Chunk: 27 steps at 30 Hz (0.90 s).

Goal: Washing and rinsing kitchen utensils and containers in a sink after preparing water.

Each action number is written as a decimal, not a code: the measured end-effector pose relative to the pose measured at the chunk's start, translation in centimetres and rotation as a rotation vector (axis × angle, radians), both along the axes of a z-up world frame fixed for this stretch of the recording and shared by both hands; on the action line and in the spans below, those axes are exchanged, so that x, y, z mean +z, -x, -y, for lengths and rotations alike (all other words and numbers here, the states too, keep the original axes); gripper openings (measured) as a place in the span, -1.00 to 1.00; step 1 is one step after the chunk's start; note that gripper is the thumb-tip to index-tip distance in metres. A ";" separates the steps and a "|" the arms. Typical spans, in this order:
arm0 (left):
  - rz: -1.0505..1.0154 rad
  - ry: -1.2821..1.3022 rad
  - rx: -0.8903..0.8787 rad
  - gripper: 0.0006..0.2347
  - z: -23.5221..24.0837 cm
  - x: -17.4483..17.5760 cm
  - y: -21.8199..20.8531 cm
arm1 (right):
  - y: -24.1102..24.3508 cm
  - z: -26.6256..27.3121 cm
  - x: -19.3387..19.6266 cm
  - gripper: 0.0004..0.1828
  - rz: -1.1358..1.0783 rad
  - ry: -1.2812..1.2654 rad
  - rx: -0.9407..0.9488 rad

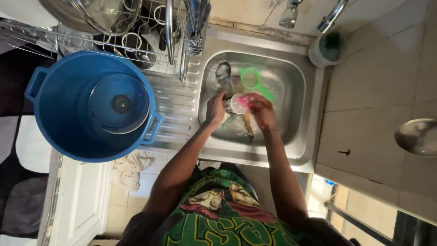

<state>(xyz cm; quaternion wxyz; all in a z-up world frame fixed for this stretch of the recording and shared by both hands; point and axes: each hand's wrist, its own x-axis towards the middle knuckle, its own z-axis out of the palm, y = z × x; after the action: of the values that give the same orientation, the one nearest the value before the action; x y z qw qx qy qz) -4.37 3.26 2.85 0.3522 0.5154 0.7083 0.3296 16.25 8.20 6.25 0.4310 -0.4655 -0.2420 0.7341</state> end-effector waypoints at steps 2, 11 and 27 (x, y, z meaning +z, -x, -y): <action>-0.013 -0.018 -0.003 -0.80 -0.8 -2.5 -0.1 | -2.2 -0.8 -0.6 -0.91 0.185 -0.141 -0.355; 0.157 0.109 0.202 -0.70 -1.8 -6.1 -2.2 | -3.6 -1.2 -5.0 -0.92 -0.383 0.122 -0.370; 0.891 0.374 0.436 -0.53 -7.0 -14.5 -7.8 | 4.3 2.4 4.0 -0.60 1.762 -0.920 1.317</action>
<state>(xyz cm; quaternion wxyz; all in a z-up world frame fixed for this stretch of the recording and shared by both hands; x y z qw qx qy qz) 3.45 10.24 -11.69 0.6284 0.0946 0.6272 0.4503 11.94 5.76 10.25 -0.2169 -0.3972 -0.8875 0.0862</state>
